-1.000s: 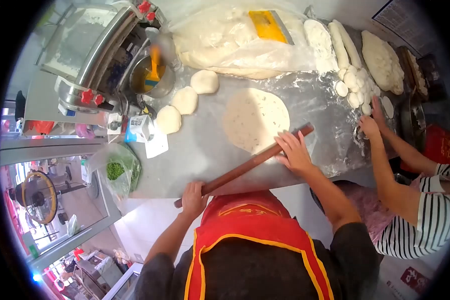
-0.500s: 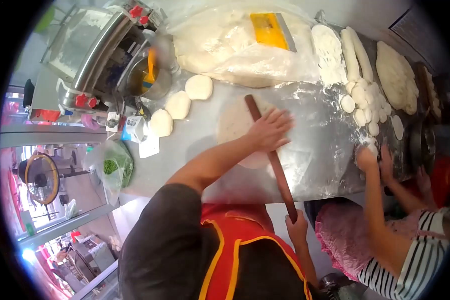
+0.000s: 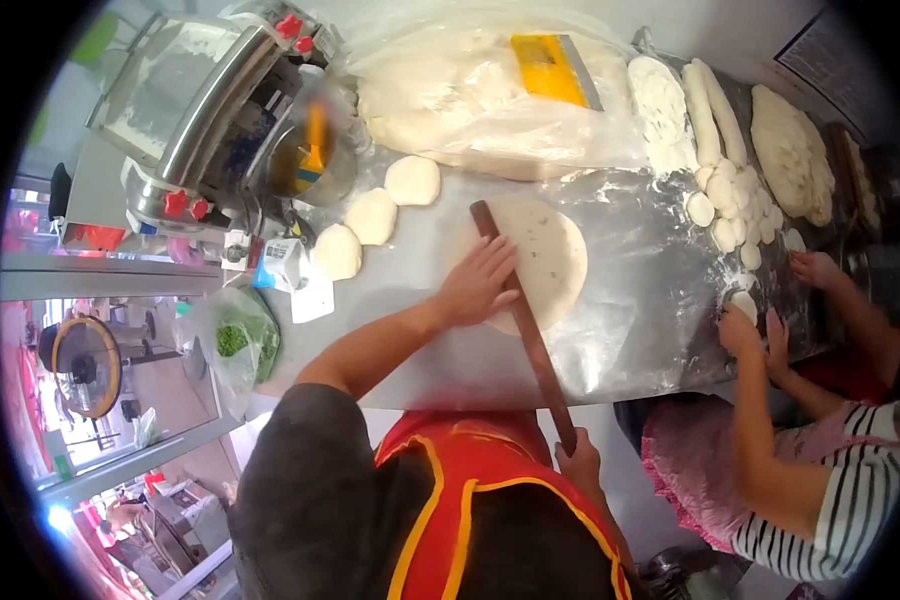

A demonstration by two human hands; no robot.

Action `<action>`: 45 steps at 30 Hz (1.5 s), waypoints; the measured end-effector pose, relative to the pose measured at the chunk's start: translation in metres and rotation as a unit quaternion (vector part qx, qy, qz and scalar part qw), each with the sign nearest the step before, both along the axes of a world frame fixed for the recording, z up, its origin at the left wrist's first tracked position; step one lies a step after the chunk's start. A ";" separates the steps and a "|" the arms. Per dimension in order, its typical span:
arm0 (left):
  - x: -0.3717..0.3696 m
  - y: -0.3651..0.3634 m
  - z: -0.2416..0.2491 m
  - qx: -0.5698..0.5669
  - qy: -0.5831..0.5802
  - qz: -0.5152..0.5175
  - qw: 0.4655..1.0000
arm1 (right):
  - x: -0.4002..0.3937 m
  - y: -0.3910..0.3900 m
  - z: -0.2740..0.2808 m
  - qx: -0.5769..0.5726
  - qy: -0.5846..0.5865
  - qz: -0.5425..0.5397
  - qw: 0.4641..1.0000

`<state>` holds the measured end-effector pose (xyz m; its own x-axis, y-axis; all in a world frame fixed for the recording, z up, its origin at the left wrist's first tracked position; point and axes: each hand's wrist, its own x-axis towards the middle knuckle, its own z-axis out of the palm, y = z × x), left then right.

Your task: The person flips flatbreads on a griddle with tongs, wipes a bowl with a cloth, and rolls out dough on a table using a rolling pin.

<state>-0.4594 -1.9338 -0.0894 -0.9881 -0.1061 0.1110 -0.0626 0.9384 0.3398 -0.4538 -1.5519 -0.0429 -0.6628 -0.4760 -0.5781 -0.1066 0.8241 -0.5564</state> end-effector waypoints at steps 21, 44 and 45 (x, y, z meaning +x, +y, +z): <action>0.161 -0.021 0.074 0.071 -0.152 -0.005 0.986 | -0.051 -0.068 0.050 -0.045 0.342 0.303 0.889; 0.384 0.060 0.033 0.162 -0.050 0.710 0.683 | -0.195 -0.221 -0.074 -0.163 -0.031 -0.233 0.958; 0.381 0.058 0.028 0.139 -0.040 0.708 0.691 | -0.190 -0.226 -0.064 -0.181 -0.054 -0.242 0.952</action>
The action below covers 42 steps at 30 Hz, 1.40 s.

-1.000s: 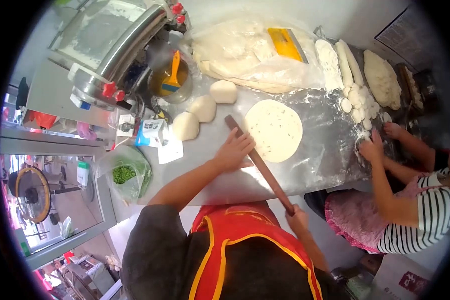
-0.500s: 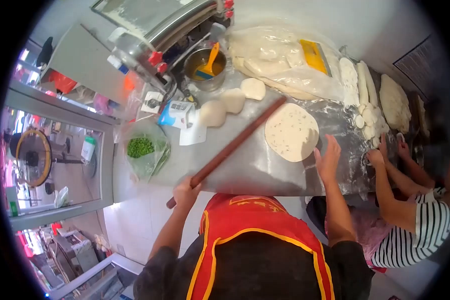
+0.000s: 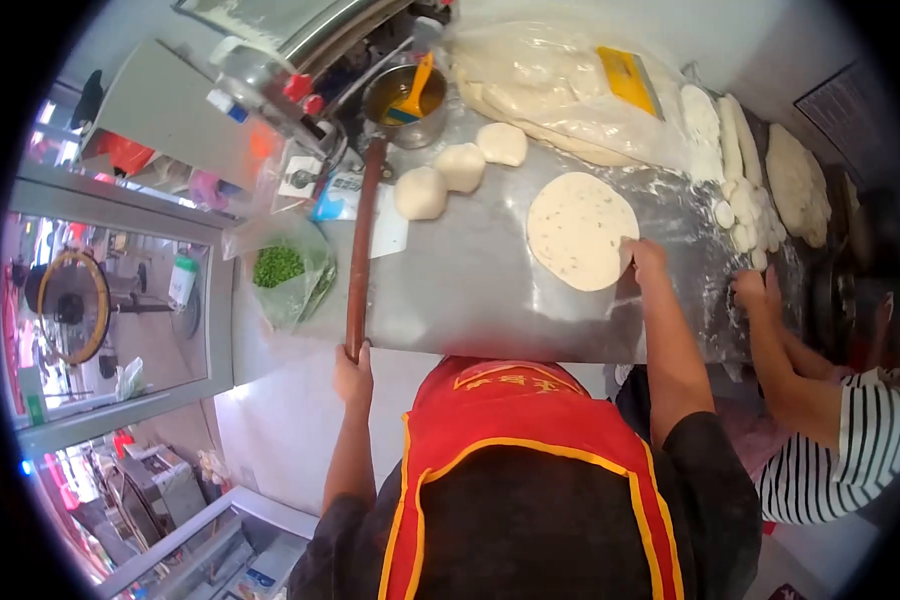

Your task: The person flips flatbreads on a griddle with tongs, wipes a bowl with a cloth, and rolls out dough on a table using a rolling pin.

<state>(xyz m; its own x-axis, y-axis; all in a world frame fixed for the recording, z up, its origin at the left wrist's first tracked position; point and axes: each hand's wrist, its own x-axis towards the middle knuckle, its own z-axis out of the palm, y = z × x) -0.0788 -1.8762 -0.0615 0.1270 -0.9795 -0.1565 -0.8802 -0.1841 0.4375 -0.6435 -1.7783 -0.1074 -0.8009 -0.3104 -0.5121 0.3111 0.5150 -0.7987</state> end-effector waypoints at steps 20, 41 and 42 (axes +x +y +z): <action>-0.260 -0.055 0.117 -0.341 0.055 -0.516 0.784 | 0.204 -0.005 0.139 -0.224 0.386 0.507 0.738; -0.382 -0.067 -0.023 -0.116 0.070 -0.493 0.859 | -0.199 -0.010 0.003 0.050 0.468 0.117 0.875; -0.388 -0.064 -0.023 -0.116 0.043 -0.491 0.862 | -0.216 -0.022 0.000 0.068 0.471 0.125 0.871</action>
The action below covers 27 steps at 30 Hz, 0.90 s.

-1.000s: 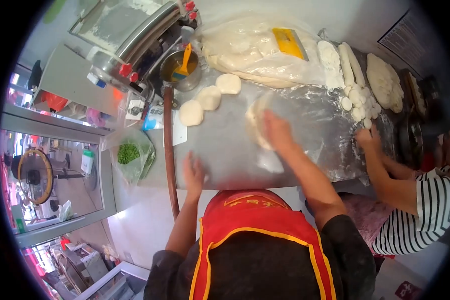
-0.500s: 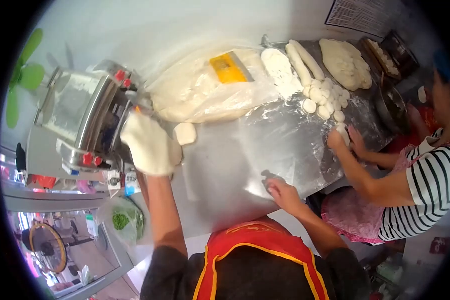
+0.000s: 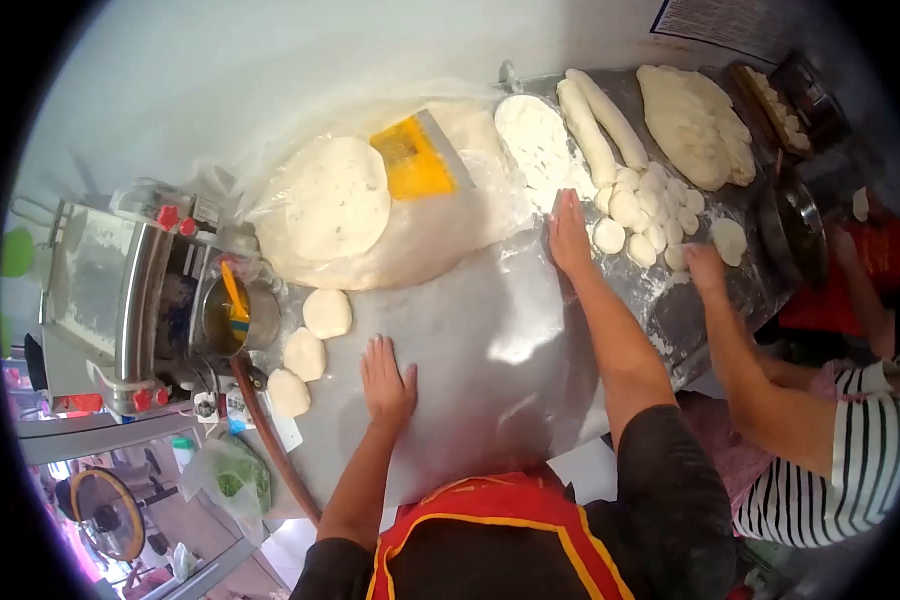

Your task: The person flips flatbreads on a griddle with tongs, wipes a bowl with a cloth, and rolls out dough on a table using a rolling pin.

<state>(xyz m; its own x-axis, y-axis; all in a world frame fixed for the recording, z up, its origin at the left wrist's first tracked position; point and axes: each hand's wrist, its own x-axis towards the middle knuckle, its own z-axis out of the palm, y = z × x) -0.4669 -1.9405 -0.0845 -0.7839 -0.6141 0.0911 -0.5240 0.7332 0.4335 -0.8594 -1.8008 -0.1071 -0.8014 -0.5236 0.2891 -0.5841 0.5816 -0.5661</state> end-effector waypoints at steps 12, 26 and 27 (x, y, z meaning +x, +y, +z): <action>0.000 0.001 0.007 -0.017 -0.052 0.010 0.998 | 0.194 0.133 0.031 0.327 -0.003 0.254 0.910; 0.014 -0.155 0.050 0.062 -0.071 0.168 0.981 | 0.264 0.052 0.065 0.088 -0.110 0.212 0.967; 0.012 -0.175 0.041 0.094 -0.055 0.179 0.978 | 0.267 0.061 0.060 0.070 -0.111 0.183 0.974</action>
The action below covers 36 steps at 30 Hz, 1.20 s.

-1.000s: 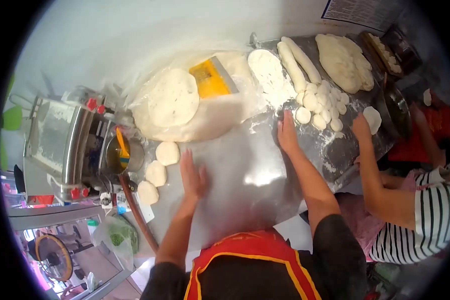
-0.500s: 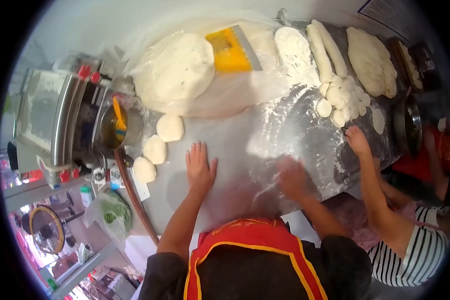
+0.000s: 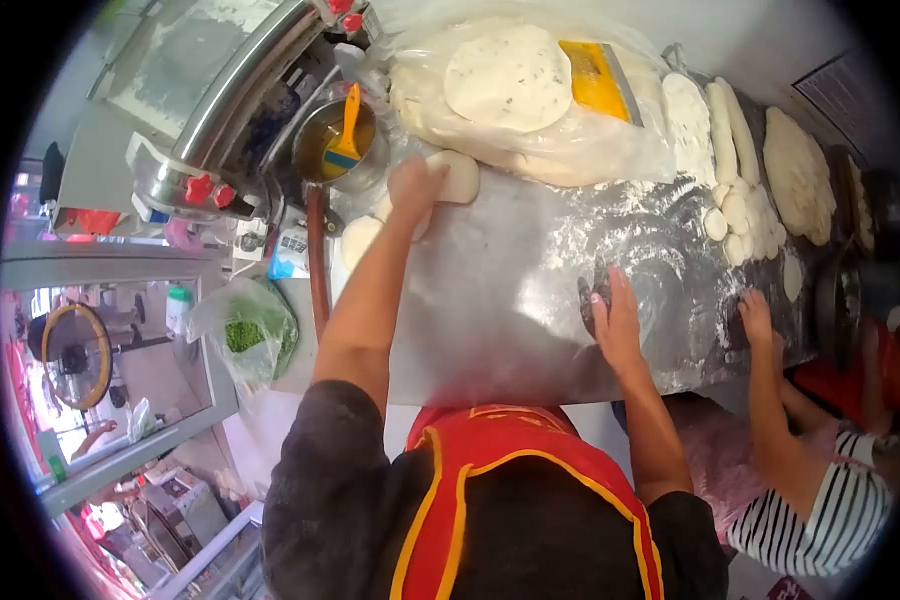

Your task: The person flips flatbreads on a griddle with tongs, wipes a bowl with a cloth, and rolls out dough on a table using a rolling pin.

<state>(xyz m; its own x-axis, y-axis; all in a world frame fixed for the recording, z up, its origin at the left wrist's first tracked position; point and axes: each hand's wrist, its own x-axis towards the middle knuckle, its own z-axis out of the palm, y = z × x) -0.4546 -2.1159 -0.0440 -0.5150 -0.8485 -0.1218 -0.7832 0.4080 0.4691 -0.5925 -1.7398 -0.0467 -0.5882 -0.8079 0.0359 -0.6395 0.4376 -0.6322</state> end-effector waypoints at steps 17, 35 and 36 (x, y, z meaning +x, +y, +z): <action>-0.069 0.161 -0.014 0.470 0.362 0.046 0.803 | 0.015 0.046 0.017 -0.055 -0.008 -0.102 0.993; -0.053 0.239 -0.043 -0.074 0.193 -0.232 0.951 | -0.034 -0.019 -0.032 -0.219 -0.531 -0.299 0.762; -0.060 0.237 -0.050 -0.105 0.176 -0.266 0.942 | -0.040 -0.023 -0.035 -0.245 -0.561 -0.329 0.719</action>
